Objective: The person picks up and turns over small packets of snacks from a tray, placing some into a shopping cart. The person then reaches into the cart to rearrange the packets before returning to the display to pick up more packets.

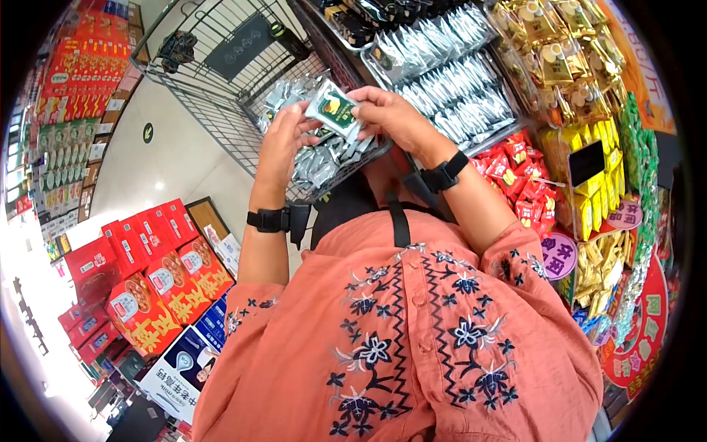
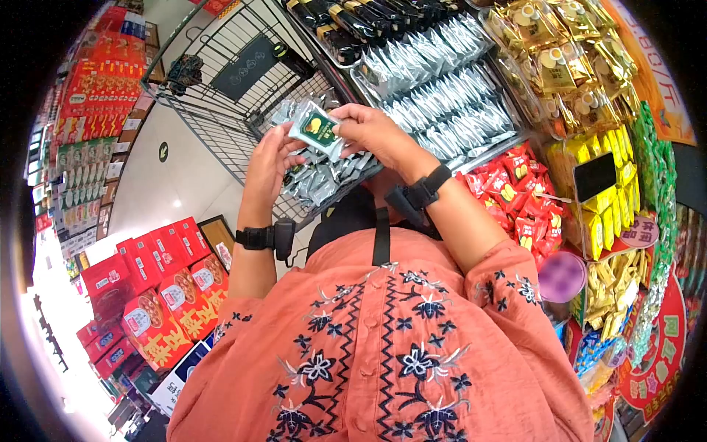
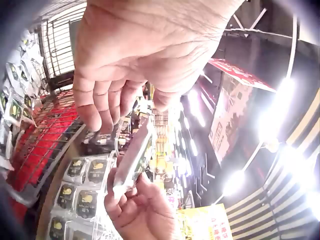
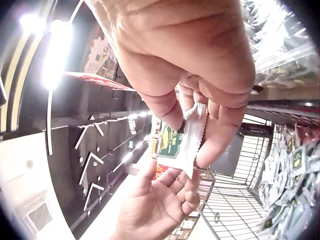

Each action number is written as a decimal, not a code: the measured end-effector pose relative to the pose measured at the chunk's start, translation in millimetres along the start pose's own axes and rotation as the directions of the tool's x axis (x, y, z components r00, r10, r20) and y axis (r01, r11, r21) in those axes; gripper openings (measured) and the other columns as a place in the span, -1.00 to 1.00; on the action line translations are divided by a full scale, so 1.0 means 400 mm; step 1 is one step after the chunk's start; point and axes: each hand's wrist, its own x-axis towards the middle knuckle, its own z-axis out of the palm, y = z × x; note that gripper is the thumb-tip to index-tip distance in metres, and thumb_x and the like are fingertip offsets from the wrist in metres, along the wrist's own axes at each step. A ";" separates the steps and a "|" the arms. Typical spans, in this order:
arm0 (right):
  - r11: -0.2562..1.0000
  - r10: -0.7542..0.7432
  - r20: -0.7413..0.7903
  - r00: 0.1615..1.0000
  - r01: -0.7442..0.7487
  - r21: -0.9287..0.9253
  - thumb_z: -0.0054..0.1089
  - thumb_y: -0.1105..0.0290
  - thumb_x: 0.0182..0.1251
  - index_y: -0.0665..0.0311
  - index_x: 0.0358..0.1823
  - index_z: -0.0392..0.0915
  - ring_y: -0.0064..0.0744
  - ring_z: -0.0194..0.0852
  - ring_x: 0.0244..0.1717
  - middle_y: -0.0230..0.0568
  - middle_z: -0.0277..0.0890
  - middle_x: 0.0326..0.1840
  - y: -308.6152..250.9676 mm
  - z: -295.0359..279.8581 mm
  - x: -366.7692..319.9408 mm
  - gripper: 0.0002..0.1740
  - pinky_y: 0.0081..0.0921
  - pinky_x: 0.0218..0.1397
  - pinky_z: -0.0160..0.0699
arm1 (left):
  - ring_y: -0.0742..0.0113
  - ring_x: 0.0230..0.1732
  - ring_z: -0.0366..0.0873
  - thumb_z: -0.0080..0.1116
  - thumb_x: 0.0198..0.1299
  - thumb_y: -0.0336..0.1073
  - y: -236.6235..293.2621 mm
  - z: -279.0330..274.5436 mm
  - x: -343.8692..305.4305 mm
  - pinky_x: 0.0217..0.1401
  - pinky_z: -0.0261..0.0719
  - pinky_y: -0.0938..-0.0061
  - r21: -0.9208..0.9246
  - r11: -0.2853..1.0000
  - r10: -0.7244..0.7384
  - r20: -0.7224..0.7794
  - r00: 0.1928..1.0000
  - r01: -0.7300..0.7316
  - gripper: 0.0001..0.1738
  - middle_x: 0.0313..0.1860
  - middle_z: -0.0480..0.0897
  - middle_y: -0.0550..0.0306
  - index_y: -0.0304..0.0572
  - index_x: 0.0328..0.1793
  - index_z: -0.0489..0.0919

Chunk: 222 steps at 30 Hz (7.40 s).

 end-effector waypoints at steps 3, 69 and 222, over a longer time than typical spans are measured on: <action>0.995 -0.027 0.008 1.000 0.028 -0.091 0.19 0.36 0.43 0.32 0.18 0.53 -0.65 0.58 -0.34 -0.39 0.60 -0.20 -0.009 0.002 -0.023 -0.65 -0.68 -0.28 0.61 | 0.43 -0.09 0.61 0.02 0.51 -0.02 0.018 0.012 0.011 -0.15 0.59 0.53 0.105 0.994 -0.010 0.078 0.997 0.002 -0.50 -0.03 0.64 0.14 -0.32 0.29 0.48; 0.783 -0.435 -0.472 0.767 0.063 -0.618 0.12 0.15 0.33 0.36 -0.24 0.65 0.16 0.63 -0.36 0.17 0.61 -0.42 0.068 -0.129 0.056 -0.64 -0.11 -0.19 0.56 | -0.06 0.04 0.54 0.19 0.15 -0.52 0.107 0.219 0.352 0.10 0.54 0.16 0.606 -0.111 0.249 0.784 0.568 -0.788 -0.70 -0.08 0.56 0.01 -0.13 0.02 0.58; 0.294 -0.713 -0.302 0.632 -0.121 -0.948 0.16 0.23 0.29 0.21 -0.30 0.59 0.07 0.64 -0.34 -0.05 0.63 -0.38 0.048 -0.130 0.066 -0.80 -0.02 -0.29 0.58 | 0.15 -0.04 0.72 0.28 0.27 -0.06 0.022 0.198 0.430 -0.01 0.65 0.36 0.712 0.637 0.100 0.303 0.948 -0.295 -0.38 -0.03 0.73 -0.18 -0.47 0.25 0.53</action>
